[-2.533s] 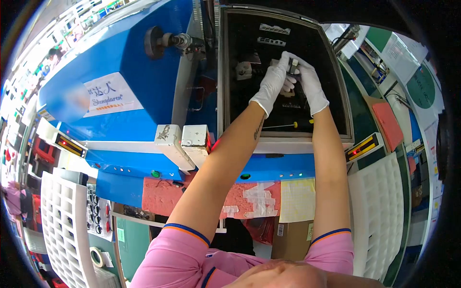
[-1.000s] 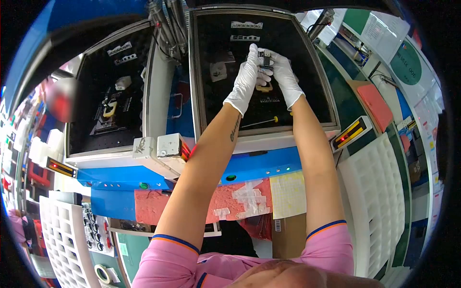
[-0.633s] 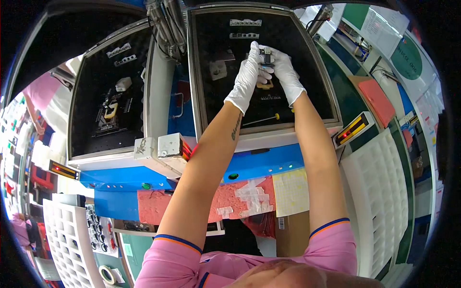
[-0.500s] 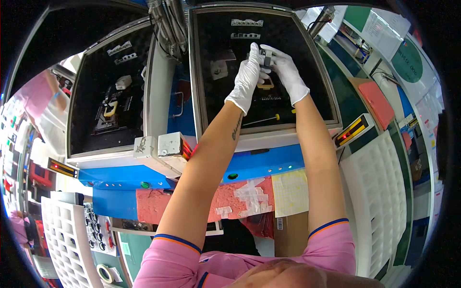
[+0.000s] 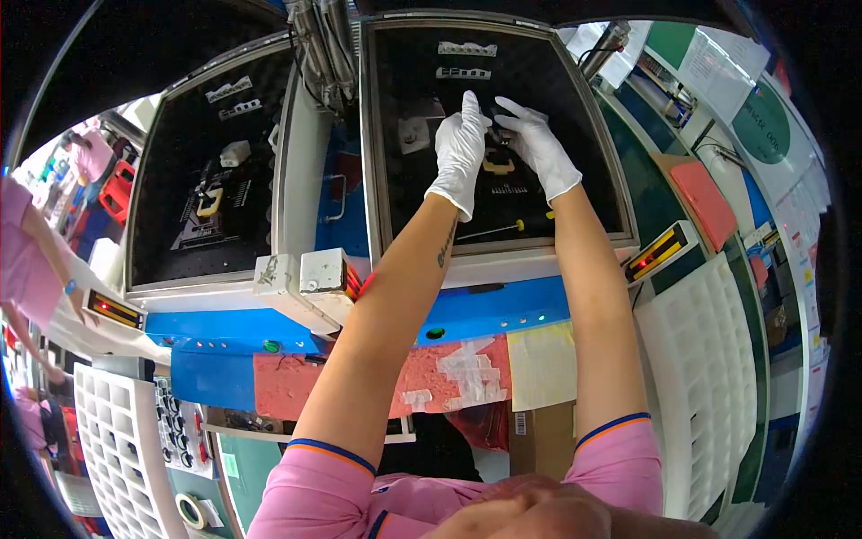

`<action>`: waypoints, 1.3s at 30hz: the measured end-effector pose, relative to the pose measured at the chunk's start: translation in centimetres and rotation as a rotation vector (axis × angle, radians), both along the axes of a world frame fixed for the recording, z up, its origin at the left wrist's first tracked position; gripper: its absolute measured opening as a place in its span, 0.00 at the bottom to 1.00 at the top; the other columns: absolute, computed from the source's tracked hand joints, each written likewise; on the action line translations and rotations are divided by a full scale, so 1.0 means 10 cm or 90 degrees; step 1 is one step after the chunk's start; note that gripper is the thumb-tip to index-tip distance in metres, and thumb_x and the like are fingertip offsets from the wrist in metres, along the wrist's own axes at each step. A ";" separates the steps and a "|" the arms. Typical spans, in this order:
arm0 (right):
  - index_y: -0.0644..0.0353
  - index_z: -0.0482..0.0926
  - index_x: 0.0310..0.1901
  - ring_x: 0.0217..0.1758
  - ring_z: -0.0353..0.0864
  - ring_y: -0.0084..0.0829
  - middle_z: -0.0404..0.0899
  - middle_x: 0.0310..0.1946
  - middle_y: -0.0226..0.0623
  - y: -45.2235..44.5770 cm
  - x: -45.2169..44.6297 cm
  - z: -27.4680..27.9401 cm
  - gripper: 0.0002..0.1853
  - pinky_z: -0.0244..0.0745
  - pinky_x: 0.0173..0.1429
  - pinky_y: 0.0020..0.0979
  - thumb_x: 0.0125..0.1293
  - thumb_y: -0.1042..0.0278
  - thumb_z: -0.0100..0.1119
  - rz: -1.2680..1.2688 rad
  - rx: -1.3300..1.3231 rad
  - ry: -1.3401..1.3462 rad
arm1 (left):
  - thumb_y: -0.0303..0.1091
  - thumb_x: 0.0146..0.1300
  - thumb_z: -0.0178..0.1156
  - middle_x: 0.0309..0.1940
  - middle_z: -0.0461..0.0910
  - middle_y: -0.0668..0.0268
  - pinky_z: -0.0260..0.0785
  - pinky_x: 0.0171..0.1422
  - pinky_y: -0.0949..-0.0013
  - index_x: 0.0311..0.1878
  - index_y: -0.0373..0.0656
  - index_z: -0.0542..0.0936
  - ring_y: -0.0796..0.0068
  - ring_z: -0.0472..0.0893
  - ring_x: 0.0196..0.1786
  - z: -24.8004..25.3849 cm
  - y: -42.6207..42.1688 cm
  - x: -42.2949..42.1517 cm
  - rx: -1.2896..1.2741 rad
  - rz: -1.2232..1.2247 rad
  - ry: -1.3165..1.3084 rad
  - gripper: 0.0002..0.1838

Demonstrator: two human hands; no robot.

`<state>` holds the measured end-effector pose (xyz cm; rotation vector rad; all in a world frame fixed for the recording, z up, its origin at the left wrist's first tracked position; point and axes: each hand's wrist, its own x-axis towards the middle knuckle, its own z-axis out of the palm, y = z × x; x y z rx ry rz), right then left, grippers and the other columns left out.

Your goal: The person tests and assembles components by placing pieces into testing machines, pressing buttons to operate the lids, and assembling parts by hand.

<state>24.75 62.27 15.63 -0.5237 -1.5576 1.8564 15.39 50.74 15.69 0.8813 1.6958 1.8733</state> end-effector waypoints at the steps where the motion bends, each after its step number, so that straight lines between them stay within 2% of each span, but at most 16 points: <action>1: 0.60 0.67 0.60 0.49 0.75 0.28 0.76 0.48 0.39 -0.02 0.00 0.00 0.24 0.69 0.55 0.29 0.61 0.76 0.55 -0.011 -0.005 -0.017 | 0.66 0.63 0.39 0.35 0.81 0.58 0.67 0.47 0.67 0.38 0.36 0.81 0.70 0.76 0.37 0.01 -0.01 0.00 0.000 0.000 0.000 0.38; 4: 0.60 0.64 0.62 0.50 0.74 0.29 0.76 0.48 0.39 -0.01 0.00 -0.03 0.26 0.69 0.55 0.28 0.61 0.76 0.55 -0.016 -0.012 -0.045 | 0.63 0.64 0.39 0.34 0.80 0.52 0.66 0.50 0.61 0.34 0.36 0.81 0.57 0.78 0.41 0.02 -0.01 0.00 -0.026 0.036 0.055 0.36; 8: 0.61 0.63 0.63 0.50 0.75 0.29 0.76 0.48 0.40 0.02 -0.01 -0.05 0.27 0.69 0.54 0.28 0.62 0.76 0.54 -0.006 -0.006 -0.077 | 0.59 0.65 0.41 0.34 0.79 0.49 0.67 0.49 0.60 0.34 0.37 0.81 0.52 0.78 0.40 0.00 0.00 0.02 0.010 0.076 0.113 0.32; 13: 0.62 0.64 0.61 0.48 0.75 0.29 0.76 0.48 0.39 -0.03 0.01 -0.03 0.26 0.71 0.52 0.28 0.61 0.73 0.56 -0.031 0.028 -0.138 | 0.53 0.63 0.49 0.36 0.80 0.55 0.67 0.51 0.65 0.43 0.37 0.79 0.62 0.79 0.42 0.10 -0.10 0.11 -0.045 0.147 0.220 0.25; 15: 0.63 0.65 0.61 0.48 0.76 0.29 0.76 0.48 0.39 0.02 -0.02 -0.05 0.27 0.71 0.52 0.29 0.60 0.72 0.57 -0.038 0.043 -0.153 | 0.44 0.61 0.53 0.38 0.79 0.57 0.67 0.51 0.64 0.45 0.39 0.78 0.61 0.78 0.43 0.12 -0.11 0.15 0.023 0.204 0.311 0.18; 17: 0.65 0.65 0.60 0.46 0.77 0.29 0.76 0.47 0.39 0.19 -0.10 -0.17 0.28 0.72 0.50 0.28 0.58 0.69 0.60 -0.083 0.134 -0.159 | 0.39 0.59 0.56 0.39 0.79 0.57 0.67 0.51 0.64 0.46 0.40 0.78 0.61 0.77 0.43 0.12 -0.14 0.24 0.054 0.241 0.357 0.16; 19: 0.66 0.65 0.60 0.45 0.77 0.29 0.77 0.47 0.39 0.21 -0.12 -0.18 0.29 0.72 0.49 0.28 0.58 0.67 0.61 -0.093 0.183 -0.161 | 0.29 0.54 0.58 0.43 0.75 0.57 0.67 0.50 0.62 0.48 0.41 0.75 0.58 0.75 0.45 0.11 -0.25 0.38 0.237 0.276 0.441 0.16; 21: 0.66 0.66 0.59 0.43 0.78 0.28 0.77 0.46 0.39 0.10 -0.08 -0.13 0.30 0.73 0.47 0.28 0.56 0.64 0.63 -0.324 0.502 -0.259 | 0.26 0.51 0.58 0.45 0.73 0.56 0.66 0.51 0.59 0.48 0.41 0.72 0.55 0.73 0.46 0.26 -0.78 0.65 0.361 0.185 0.538 0.18; 23: 0.65 0.67 0.58 0.42 0.77 0.27 0.77 0.44 0.39 -0.12 -0.01 0.03 0.28 0.73 0.46 0.28 0.57 0.64 0.61 -0.465 0.652 -0.247 | 0.24 0.48 0.58 0.45 0.73 0.55 0.64 0.53 0.56 0.49 0.40 0.72 0.52 0.71 0.48 0.06 -1.23 0.91 0.369 0.067 0.594 0.21; 24: 0.64 0.68 0.57 0.42 0.77 0.27 0.77 0.44 0.39 -0.32 0.07 0.17 0.25 0.73 0.46 0.28 0.59 0.65 0.60 -0.485 0.636 -0.196 | 0.25 0.47 0.57 0.47 0.71 0.53 0.62 0.56 0.53 0.51 0.40 0.71 0.49 0.70 0.51 -0.09 -1.51 1.07 0.332 0.036 0.619 0.23; 26: 0.64 0.72 0.55 0.47 0.75 0.28 0.77 0.49 0.41 -0.89 0.30 0.43 0.22 0.68 0.53 0.26 0.60 0.65 0.58 -0.501 0.419 0.057 | 0.27 0.47 0.58 0.54 0.67 0.49 0.58 0.61 0.50 0.55 0.39 0.69 0.46 0.66 0.57 -0.44 -2.06 1.34 0.218 -0.028 0.658 0.27; 29: 0.68 0.69 0.57 0.55 0.72 0.31 0.72 0.54 0.43 -1.66 0.84 0.22 0.19 0.63 0.59 0.28 0.66 0.68 0.50 -0.608 0.435 0.117 | 0.37 0.47 0.61 0.62 0.58 0.44 0.53 0.66 0.48 0.57 0.39 0.67 0.42 0.60 0.63 -0.99 -2.55 1.55 -0.085 -0.043 0.650 0.31; 30: 0.68 0.67 0.58 0.62 0.66 0.37 0.68 0.58 0.47 -1.68 1.13 -0.03 0.21 0.57 0.65 0.32 0.66 0.68 0.49 -0.689 0.589 -0.065 | 0.37 0.47 0.61 0.62 0.58 0.44 0.53 0.66 0.48 0.57 0.39 0.67 0.42 0.60 0.63 -1.11 -2.65 1.56 -0.085 -0.030 0.644 0.31; 32: 0.67 0.65 0.60 0.68 0.57 0.42 0.61 0.63 0.50 -1.91 1.46 -0.49 0.22 0.52 0.68 0.36 0.66 0.67 0.49 -0.745 0.630 -0.256 | 0.42 0.48 0.62 0.64 0.54 0.42 0.55 0.65 0.48 0.58 0.38 0.66 0.42 0.59 0.64 -1.31 -2.88 1.55 -0.170 0.000 0.657 0.33; 34: 0.66 0.60 0.64 0.71 0.50 0.44 0.53 0.67 0.50 -1.89 1.75 -1.16 0.27 0.48 0.71 0.38 0.66 0.63 0.50 -0.729 0.554 -0.424 | 0.44 0.48 0.62 0.65 0.52 0.42 0.55 0.64 0.48 0.59 0.38 0.66 0.41 0.59 0.64 -1.42 -2.96 1.56 -0.207 -0.001 0.665 0.34; 39: 0.65 0.53 0.67 0.72 0.47 0.43 0.48 0.69 0.50 -2.30 1.88 -1.37 0.32 0.46 0.72 0.37 0.66 0.60 0.51 -0.658 0.429 -0.398 | 0.49 0.48 0.62 0.66 0.47 0.41 0.58 0.60 0.50 0.59 0.39 0.65 0.44 0.60 0.62 -1.36 -2.92 1.45 -0.224 -0.064 0.672 0.36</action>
